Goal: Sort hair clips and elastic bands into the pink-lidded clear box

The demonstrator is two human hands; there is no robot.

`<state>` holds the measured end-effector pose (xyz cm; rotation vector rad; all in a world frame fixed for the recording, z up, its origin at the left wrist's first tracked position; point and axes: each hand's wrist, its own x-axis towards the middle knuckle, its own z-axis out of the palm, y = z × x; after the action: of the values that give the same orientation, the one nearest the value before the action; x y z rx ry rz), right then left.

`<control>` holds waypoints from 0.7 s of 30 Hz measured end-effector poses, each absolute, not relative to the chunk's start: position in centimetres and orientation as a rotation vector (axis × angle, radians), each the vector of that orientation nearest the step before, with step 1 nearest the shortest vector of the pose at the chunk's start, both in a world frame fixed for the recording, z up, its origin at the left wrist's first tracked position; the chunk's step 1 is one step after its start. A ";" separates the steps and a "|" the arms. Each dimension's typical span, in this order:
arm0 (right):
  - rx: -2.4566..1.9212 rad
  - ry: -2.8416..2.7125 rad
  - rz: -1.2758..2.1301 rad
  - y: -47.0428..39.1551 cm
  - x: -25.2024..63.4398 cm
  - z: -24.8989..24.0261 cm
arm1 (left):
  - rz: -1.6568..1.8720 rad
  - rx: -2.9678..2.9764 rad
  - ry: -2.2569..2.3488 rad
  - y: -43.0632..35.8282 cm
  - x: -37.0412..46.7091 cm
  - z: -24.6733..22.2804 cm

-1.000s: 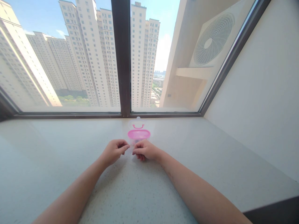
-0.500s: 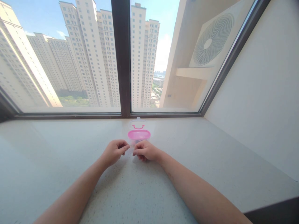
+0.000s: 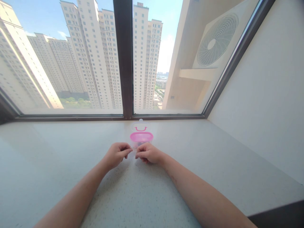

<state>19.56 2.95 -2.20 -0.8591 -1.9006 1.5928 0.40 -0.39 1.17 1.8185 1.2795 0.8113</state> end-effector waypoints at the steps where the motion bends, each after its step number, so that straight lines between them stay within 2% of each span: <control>1: -0.847 -1.903 1.594 3.0 19.6 -2.2 | 0.810 1.816 1.279 -0.4 0.4 1.1; 21: -0.901 -1.887 1.552 2.7 19.5 -1.8 | 0.802 1.842 1.280 -0.4 0.3 1.1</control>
<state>19.46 2.69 -1.79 -0.9006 -1.8871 1.5522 0.33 -0.42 1.13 1.8423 1.2801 0.8016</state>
